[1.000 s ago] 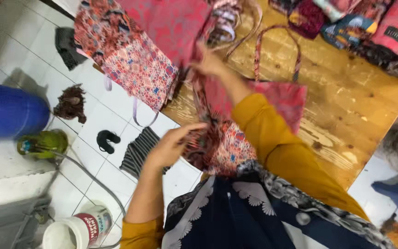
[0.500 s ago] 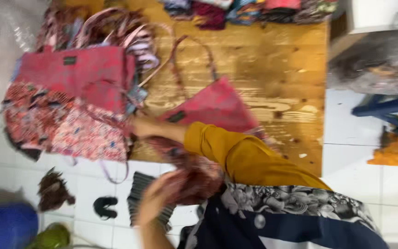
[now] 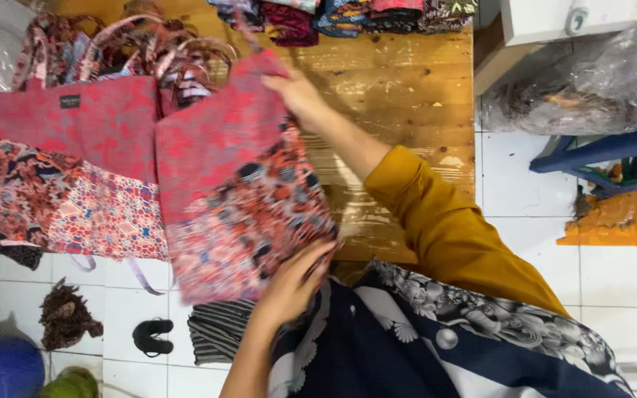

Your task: The person folds patterned fabric items on a wooden table, places them into clear plastic bags, and stacks them. The person also folds a patterned tote bag and sets it aside.

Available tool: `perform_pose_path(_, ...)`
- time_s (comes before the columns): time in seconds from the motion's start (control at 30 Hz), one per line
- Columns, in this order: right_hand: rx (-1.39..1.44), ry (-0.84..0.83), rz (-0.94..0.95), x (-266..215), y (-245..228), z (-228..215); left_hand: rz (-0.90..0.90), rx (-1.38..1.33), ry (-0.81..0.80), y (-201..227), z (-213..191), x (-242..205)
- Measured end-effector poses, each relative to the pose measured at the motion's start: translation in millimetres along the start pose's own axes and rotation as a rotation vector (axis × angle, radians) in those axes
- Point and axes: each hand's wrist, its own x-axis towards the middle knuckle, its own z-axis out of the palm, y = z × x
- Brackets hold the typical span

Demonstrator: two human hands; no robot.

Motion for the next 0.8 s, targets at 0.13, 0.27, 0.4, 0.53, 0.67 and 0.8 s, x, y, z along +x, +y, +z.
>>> perform_pose_path(0.13,-0.453,0.052,0.062,-7.0,32.0,-122.0,-0.014,0.111,-0.141,-67.4,81.0,57.0)
perform_pose_path(0.27,-0.612,0.27,-0.097,-13.8,-18.0,-211.4,-0.008,0.199,-0.258,-113.6,114.9,74.1)
perform_pose_path(0.4,-0.999,0.376,-0.46,-36.9,-55.0,-220.1,-0.096,0.498,0.159,-123.2,105.3,71.4)
perform_pose_path(0.53,-1.102,0.241,-0.492,-62.5,4.7,-180.3,-0.169,0.653,-0.196,-105.8,117.1,93.4)
perform_pose_path(0.67,-1.116,0.408,0.011,-45.6,31.3,-192.8,0.018,-0.006,0.245,-124.0,97.5,94.8)
perform_pose_path(0.8,-1.02,0.44,-0.266,-62.4,-8.5,-235.3,-0.269,0.506,0.92,-198.7,30.6,51.4)
